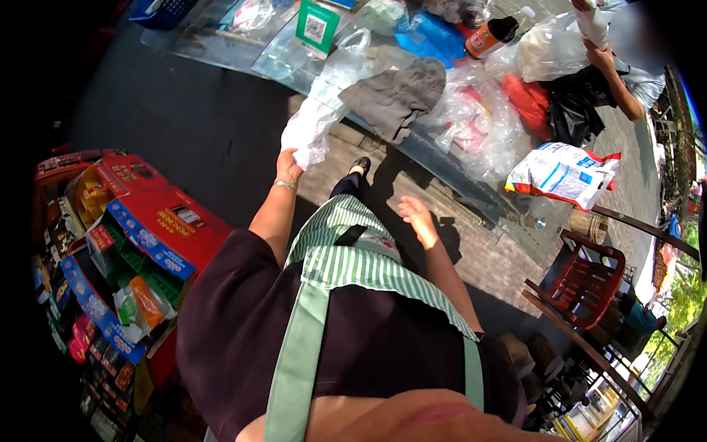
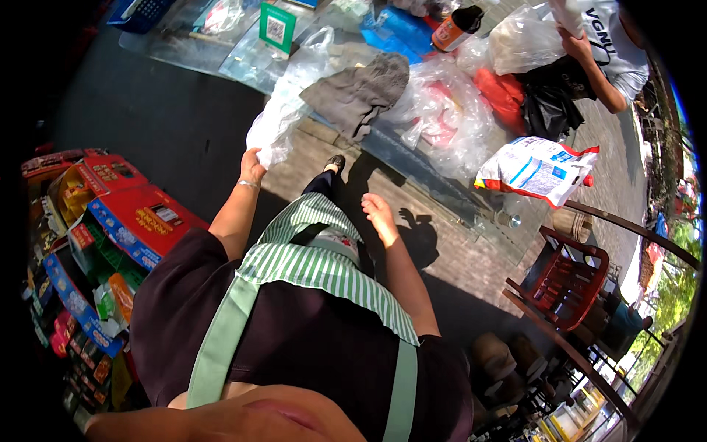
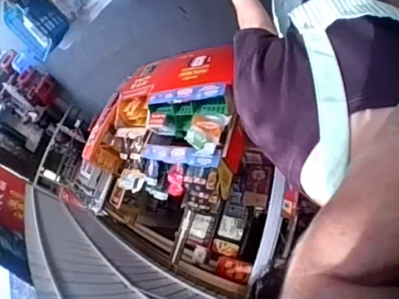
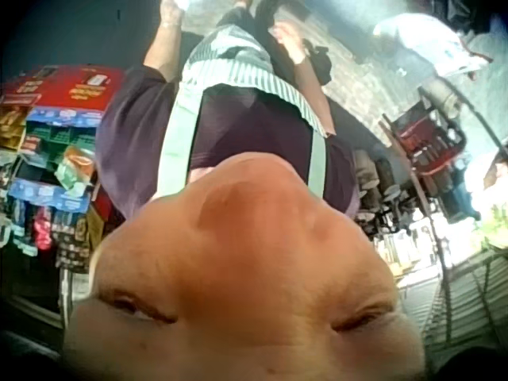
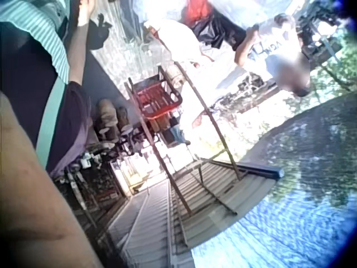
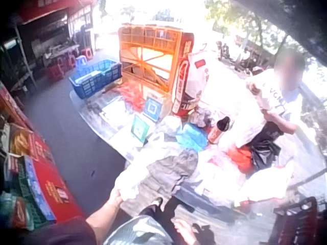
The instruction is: The person arranges multiple bottles of water and other beverages on a display shelf and inside a freezer. They then retrieve a plastic bag from the freezer, walk to a counter, and place the bag on the surface.
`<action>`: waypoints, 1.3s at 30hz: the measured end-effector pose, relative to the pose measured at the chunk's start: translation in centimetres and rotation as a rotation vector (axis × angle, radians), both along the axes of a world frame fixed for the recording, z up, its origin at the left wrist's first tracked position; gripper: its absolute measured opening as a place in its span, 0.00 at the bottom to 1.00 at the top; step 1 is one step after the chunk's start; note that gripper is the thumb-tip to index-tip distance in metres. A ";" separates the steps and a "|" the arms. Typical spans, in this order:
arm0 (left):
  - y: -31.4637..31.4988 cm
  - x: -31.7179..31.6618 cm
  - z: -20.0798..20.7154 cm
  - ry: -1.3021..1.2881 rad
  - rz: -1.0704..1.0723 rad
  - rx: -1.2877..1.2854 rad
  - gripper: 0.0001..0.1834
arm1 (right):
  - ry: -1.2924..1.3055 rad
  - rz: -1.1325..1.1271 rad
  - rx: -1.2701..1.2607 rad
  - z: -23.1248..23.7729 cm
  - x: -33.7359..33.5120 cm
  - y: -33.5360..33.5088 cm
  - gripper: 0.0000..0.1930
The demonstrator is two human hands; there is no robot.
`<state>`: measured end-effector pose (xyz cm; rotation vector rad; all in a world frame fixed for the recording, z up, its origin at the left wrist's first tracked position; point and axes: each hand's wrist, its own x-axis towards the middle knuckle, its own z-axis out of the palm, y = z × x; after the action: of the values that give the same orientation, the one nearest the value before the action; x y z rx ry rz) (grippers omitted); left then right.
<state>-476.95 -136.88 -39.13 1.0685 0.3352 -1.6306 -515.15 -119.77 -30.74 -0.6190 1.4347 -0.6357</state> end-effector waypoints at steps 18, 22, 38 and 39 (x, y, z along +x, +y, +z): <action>14.2 -8.0 30.5 -1.148 -1.367 -1.606 0.26 | -0.771 -0.295 -0.255 13.0 7.1 -7.3 0.28; 13.2 -6.3 29.0 -0.994 -1.111 -1.465 0.19 | -0.948 -0.499 -0.585 17.7 1.1 -6.2 0.26; 5.5 -6.5 28.5 -0.421 -0.942 -0.638 0.18 | -0.835 -0.735 -0.855 16.0 -15.7 8.0 0.22; 5.5 -7.0 28.5 -0.402 -0.999 -0.608 0.18 | -0.796 -0.752 -0.851 16.0 -16.3 8.8 0.21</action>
<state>-483.92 -131.34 -10.58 1.0911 -1.0611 -2.0743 -531.40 -110.93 -14.72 -0.3525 0.5456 -1.8936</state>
